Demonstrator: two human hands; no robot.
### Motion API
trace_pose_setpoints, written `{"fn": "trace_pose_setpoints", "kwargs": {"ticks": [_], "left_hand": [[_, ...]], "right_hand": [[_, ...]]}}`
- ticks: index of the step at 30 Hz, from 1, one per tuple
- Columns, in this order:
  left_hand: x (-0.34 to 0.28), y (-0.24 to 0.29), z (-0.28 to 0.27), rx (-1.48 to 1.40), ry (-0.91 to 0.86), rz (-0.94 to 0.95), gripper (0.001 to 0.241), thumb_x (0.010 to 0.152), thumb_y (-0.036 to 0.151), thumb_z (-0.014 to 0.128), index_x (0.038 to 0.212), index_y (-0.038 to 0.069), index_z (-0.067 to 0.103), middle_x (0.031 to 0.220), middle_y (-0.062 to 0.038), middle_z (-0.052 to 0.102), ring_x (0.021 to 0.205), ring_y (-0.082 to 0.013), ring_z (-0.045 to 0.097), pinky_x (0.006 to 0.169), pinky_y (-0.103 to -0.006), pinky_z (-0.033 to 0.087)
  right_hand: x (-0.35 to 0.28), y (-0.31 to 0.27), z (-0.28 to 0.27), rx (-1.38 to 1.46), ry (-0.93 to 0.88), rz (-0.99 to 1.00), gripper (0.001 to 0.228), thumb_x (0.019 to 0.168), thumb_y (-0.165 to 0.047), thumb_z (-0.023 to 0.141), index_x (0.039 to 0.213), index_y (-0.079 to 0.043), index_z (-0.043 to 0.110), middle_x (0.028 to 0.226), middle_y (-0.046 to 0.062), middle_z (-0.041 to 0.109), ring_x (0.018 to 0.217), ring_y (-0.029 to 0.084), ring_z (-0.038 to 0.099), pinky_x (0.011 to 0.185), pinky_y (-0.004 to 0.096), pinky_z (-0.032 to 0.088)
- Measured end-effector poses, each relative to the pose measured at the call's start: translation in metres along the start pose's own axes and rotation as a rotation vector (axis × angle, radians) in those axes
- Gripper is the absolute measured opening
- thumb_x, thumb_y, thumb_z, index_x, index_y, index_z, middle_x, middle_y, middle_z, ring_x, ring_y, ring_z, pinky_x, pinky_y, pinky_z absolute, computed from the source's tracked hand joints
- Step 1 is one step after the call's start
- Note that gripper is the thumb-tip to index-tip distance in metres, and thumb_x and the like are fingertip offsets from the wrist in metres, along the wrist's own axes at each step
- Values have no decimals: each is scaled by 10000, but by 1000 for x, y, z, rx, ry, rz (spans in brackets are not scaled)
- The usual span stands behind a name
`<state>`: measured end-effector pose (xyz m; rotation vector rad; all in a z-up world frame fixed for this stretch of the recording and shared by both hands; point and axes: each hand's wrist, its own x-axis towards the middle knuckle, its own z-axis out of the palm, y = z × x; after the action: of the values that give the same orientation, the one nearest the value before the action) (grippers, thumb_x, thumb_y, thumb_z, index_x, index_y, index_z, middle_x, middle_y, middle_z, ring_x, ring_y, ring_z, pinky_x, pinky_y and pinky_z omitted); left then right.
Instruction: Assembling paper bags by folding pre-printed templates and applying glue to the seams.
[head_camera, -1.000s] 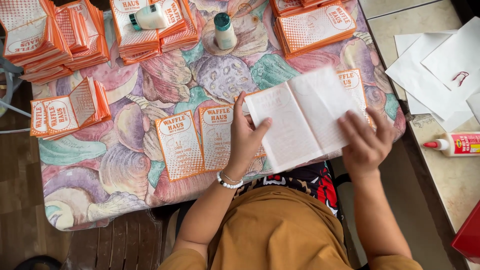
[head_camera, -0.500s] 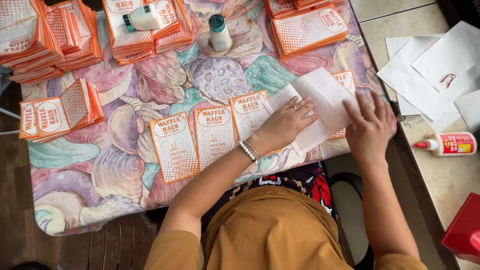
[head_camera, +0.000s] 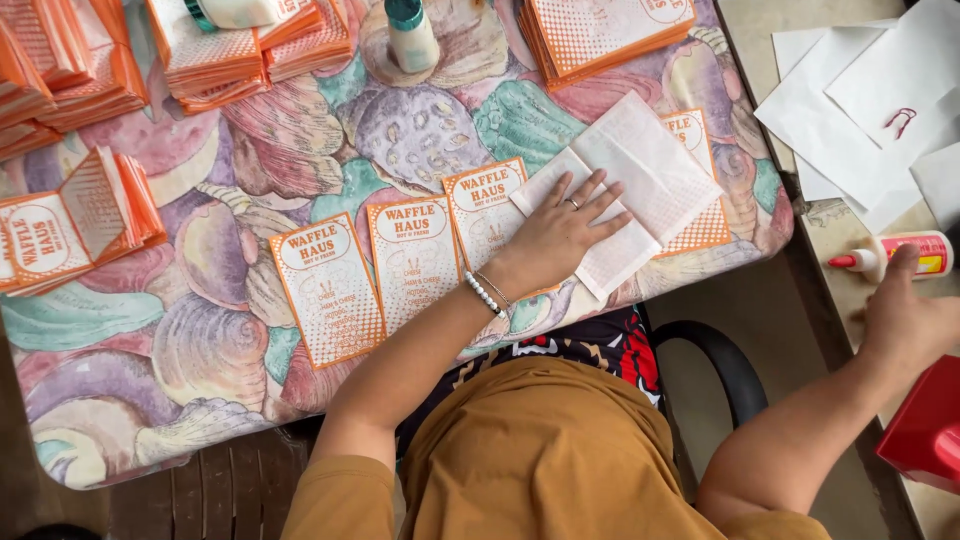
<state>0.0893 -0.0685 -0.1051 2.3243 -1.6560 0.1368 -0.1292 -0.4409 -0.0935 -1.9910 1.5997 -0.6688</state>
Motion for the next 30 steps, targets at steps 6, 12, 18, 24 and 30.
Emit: {"fn": "trace_pose_setpoints", "kwargs": {"ticks": [6,12,18,24,30], "left_hand": [[0,-10,19,-68,-53,25,659,919,-25,431,1540,194,464,1667,-102,291,1548,-378,244,1246,-618,171],[-3,-9,6,-136,-64,26,617,961,447,596,1524,214,499,1673,-106,249,1558,-371,186,1251,-622,125],[-5,-13,-5,-218,-116,90,823,783,597,790,1487,240,556,1662,-86,268,1550,-376,160,1224,-670,90],[-2,-10,-11,-263,-177,159,778,748,473,804,1455,223,599,1646,-77,298,1542,-346,175,1184,-739,16],[-2,-2,-18,-230,-143,215,712,724,398,834,1384,194,665,1664,-82,203,1551,-322,154,1168,-794,24]], "right_hand": [[50,13,21,29,-75,142,568,991,-719,829,1081,-178,680,832,-96,738,524,-1,704,438,215,465],[61,17,24,184,-209,199,479,923,-578,920,1135,-261,630,925,-110,711,583,-40,639,466,158,435],[-9,-18,1,739,-463,71,256,1044,-316,794,1167,-173,621,1082,13,776,905,87,810,684,188,636],[-86,-33,-6,905,-396,-375,449,1051,-176,734,1436,-40,547,1387,115,607,1132,250,688,709,276,560],[-161,-17,27,717,-348,-743,518,930,-25,866,1235,97,467,1204,281,605,1088,302,618,972,453,567]]}}
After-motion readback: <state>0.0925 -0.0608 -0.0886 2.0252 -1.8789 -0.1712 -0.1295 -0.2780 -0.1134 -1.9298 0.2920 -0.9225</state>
